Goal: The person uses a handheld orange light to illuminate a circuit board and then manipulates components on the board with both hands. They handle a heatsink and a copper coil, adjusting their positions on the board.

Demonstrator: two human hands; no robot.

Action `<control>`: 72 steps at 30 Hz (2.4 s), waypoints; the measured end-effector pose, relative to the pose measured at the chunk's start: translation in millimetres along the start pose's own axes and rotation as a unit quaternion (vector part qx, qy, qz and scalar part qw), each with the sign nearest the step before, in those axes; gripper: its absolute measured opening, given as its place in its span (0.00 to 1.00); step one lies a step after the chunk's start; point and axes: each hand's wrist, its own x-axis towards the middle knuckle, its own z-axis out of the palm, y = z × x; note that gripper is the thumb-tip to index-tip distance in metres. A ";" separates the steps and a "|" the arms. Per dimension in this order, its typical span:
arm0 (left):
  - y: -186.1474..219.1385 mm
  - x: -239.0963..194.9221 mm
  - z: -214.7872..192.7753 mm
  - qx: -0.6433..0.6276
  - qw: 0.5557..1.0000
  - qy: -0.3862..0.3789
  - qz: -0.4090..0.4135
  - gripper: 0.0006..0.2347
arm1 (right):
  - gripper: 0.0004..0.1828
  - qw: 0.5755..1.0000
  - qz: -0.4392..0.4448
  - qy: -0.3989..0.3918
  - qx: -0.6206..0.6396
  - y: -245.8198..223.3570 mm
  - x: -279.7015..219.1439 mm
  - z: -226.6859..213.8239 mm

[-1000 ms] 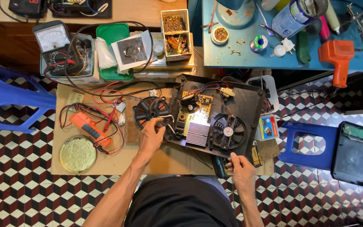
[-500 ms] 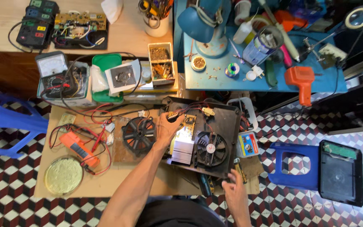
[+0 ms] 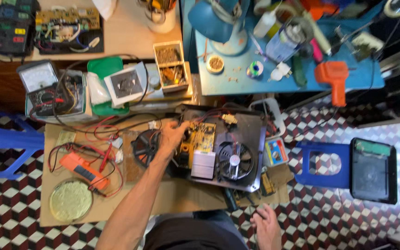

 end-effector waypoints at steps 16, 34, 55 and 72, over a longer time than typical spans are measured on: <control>-169.6 -157.7 -124.1 0.201 0.958 0.119 0.166 0.30 | 0.30 0.965 0.014 -0.129 -0.229 -162.1 -64.7 127.4; -20.3 -102.6 -49.3 0.129 0.933 0.052 0.331 0.31 | 0.16 0.975 -0.109 -0.128 -0.142 -175.5 33.5 175.3; -39.8 -143.9 -48.4 0.232 0.912 -0.078 0.330 0.30 | 0.16 0.954 -0.131 -0.150 -0.223 -181.1 71.8 189.9; -47.6 -87.0 -33.7 -0.201 0.975 -0.001 -0.091 0.26 | 0.20 0.970 -0.080 -0.222 -0.060 -165.3 38.6 197.4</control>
